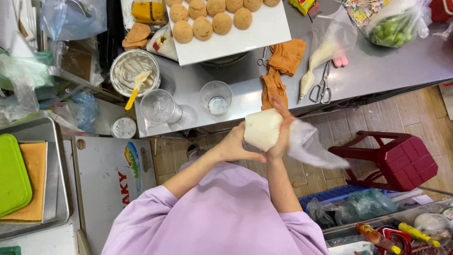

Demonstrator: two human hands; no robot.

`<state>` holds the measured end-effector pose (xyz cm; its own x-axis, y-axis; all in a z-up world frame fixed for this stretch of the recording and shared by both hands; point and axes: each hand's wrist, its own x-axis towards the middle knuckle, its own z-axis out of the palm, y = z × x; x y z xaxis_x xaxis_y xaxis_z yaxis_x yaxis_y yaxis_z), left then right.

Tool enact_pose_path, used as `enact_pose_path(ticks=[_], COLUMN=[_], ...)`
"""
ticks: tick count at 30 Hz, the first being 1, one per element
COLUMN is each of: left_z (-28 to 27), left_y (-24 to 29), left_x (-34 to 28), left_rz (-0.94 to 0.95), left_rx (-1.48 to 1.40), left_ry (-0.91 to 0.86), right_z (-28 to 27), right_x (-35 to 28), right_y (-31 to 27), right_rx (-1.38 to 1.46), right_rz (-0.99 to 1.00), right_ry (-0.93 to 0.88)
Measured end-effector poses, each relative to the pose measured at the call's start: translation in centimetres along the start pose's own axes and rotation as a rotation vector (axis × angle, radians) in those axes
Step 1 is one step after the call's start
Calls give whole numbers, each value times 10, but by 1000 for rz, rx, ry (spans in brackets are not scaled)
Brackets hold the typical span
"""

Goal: The person arranges round cookies on a white tray, then scoops a white creamy mixture from a metal bowl into a plastic piping bag using a spatula. The person twists the bag to prepare it for piping.

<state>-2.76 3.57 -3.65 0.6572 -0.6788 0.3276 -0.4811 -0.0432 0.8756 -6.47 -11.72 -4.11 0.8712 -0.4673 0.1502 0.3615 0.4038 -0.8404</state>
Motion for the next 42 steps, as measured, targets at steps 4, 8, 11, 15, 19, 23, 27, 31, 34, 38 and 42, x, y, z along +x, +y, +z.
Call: enact_pose_path(ticks=[4, 8, 11, 15, 19, 23, 27, 31, 34, 38, 42], left_z=[-8, -4, -13, -28, -20, -20, -23, -12, -26, -43, -47], left_y=[15, 24, 19, 20, 29, 24, 19, 25, 16, 0, 2], left_x=[5, 2, 10, 10, -3, 0, 1, -21, -30, -29, -17], left_rz=[52, -176, -250, -218, 297, -235, -290, 35, 29, -254, -482], left_rx=[319, -549, -607, -150, 42, -646, -310, -199, -123, -250, -933], left_ry=[-62, 1, -57, -158, -50, -68, -152, -184, -275, -265, -123], right_z=[14, 27, 25, 22, 34, 48, 36, 4, -18, -36, -20], right_x=[0, -5, -16, -19, -22, -32, -32, -15, -4, -3, -7], right_y=[0, 3, 1, -8, -14, -18, -24, -34, -49, -67, -55], right_rx=[-227, -24, -242, -383, -79, -187, -107, 434, 823, 615, 466], right_rz=[-98, -68, -125, -131, -43, -94, 11, 133, 165, 45, 64], right_ry=[-95, -31, 12, -132, -108, 26, 29, -125, -157, -179, -238])
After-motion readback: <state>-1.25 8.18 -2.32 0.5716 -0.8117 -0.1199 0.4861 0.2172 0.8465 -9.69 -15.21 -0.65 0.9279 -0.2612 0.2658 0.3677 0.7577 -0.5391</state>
